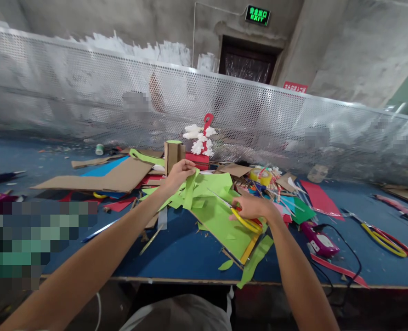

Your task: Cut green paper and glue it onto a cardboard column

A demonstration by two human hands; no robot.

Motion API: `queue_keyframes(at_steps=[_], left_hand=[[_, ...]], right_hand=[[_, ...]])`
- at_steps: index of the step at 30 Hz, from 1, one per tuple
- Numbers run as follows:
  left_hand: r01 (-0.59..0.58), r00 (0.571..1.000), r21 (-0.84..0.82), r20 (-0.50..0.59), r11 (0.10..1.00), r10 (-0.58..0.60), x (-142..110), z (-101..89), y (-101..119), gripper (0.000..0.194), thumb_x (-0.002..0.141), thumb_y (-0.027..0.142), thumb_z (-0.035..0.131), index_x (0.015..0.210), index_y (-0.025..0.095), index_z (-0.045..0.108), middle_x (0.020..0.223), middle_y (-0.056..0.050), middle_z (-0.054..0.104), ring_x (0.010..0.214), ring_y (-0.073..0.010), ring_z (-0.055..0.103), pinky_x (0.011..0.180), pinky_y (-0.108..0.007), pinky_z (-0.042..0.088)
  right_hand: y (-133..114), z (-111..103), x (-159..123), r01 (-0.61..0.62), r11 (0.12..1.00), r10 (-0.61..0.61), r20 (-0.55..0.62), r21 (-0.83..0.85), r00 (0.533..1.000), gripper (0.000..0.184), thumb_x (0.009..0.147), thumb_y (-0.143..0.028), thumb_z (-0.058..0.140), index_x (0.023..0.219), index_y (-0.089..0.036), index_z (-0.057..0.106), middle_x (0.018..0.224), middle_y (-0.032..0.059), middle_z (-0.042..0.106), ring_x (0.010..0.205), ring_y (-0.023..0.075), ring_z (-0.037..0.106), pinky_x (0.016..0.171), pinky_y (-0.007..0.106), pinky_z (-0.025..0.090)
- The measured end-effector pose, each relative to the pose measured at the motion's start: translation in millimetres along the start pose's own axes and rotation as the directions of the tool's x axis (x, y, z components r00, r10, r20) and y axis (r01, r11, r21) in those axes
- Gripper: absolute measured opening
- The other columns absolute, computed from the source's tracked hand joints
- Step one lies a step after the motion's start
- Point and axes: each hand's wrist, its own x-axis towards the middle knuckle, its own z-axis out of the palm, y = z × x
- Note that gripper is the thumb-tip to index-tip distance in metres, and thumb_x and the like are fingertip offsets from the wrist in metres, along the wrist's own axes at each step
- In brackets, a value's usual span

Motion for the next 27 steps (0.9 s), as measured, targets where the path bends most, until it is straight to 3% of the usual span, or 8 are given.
queue_keyframes(at_steps=[3, 7, 11, 15, 19, 22, 27], left_hand=[[-0.002, 0.998, 0.12, 0.055, 0.993, -0.005, 5.9, -17.8, -2.8, 0.019, 0.071, 0.029, 0.079, 0.083, 0.018, 0.07, 0.076, -0.001, 0.065, 0.069, -0.0149, 0.055, 0.064, -0.027, 0.039], [0.013, 0.994, 0.284, 0.104, 0.959, -0.044, 12.4, -40.0, -9.8, 0.02, 0.069, 0.034, 0.083, 0.072, 0.018, 0.071, 0.074, -0.004, 0.068, 0.068, -0.0161, 0.055, 0.064, -0.028, 0.04], [0.063, 0.984, 0.489, 0.117, 0.87, -0.137, 17.2, -48.3, -24.2, 0.022, 0.062, 0.033, 0.087, 0.065, 0.02, 0.069, 0.065, -0.003, 0.066, 0.063, -0.0178, 0.056, 0.058, -0.028, 0.039], [0.096, 0.975, 0.549, 0.116, 0.83, -0.189, 19.5, -48.8, -37.7, 0.027, 0.051, 0.035, 0.091, 0.062, 0.023, 0.069, 0.065, -0.003, 0.07, 0.065, -0.0202, 0.062, 0.056, -0.026, 0.038], [0.07, 0.958, 0.603, 0.182, 0.795, -0.222, 20.1, -48.3, -42.2, 0.028, 0.048, 0.037, 0.092, 0.062, 0.023, 0.072, 0.07, -0.005, 0.073, 0.069, -0.0231, 0.066, 0.058, -0.026, 0.041], [0.041, 0.947, 0.643, 0.219, 0.765, -0.234, 19.4, -45.5, -44.5, 0.026, 0.046, 0.036, 0.091, 0.061, 0.023, 0.074, 0.07, -0.005, 0.074, 0.068, -0.0225, 0.065, 0.058, -0.027, 0.04], [0.044, 0.933, 0.603, 0.262, 0.797, -0.249, 17.4, -40.1, -51.0, 0.023, 0.047, 0.031, 0.089, 0.052, 0.023, 0.068, 0.057, -0.001, 0.065, 0.057, -0.017, 0.055, 0.052, -0.026, 0.032]], right_hand=[[4.2, -5.6, -8.4, 0.085, 0.993, -0.093, 0.092, 0.083, 0.991, 0.049, 0.08, -0.062, 0.078, 0.106, -0.021, 0.07, 0.08, 0.0013, 0.065, 0.069, 0.0174, 0.056, 0.059, 0.028, 0.037], [8.0, -14.6, -20.4, 0.184, 0.945, -0.209, 0.067, 0.271, 0.976, 0.048, 0.086, -0.06, 0.075, 0.109, -0.019, 0.067, 0.076, -0.0027, 0.059, 0.067, 0.0138, 0.05, 0.062, 0.026, 0.038], [8.3, -19.7, -27.3, 0.22, 0.936, -0.251, 0.084, 0.273, 0.964, 0.047, 0.089, -0.06, 0.07, 0.11, -0.018, 0.069, 0.078, -0.0014, 0.062, 0.068, 0.0137, 0.051, 0.064, 0.026, 0.04], [1.5, -15.5, -23.4, 0.151, 0.976, -0.172, 0.127, 0.157, 0.977, 0.044, 0.085, -0.06, 0.073, 0.106, -0.02, 0.074, 0.083, 0.0019, 0.067, 0.071, 0.0164, 0.056, 0.063, 0.028, 0.039], [-9.4, -6.7, -15.1, 0.06, 0.998, -0.061, 0.076, 0.008, 0.995, 0.038, 0.078, -0.049, 0.08, 0.105, -0.023, 0.075, 0.087, 0.0052, 0.07, 0.07, 0.0191, 0.059, 0.058, 0.03, 0.036], [-12.9, -3.2, -11.9, 0.056, 0.998, -0.056, 0.051, -0.005, 0.997, 0.036, 0.077, -0.038, 0.078, 0.11, -0.023, 0.075, 0.085, 0.0053, 0.071, 0.068, 0.0196, 0.059, 0.057, 0.031, 0.035], [-7.5, -2.8, -9.7, 0.071, 0.997, -0.071, 0.002, -0.014, 0.997, 0.039, 0.085, -0.043, 0.074, 0.118, -0.023, 0.072, 0.098, 0.0081, 0.075, 0.079, 0.0235, 0.066, 0.062, 0.032, 0.04]])
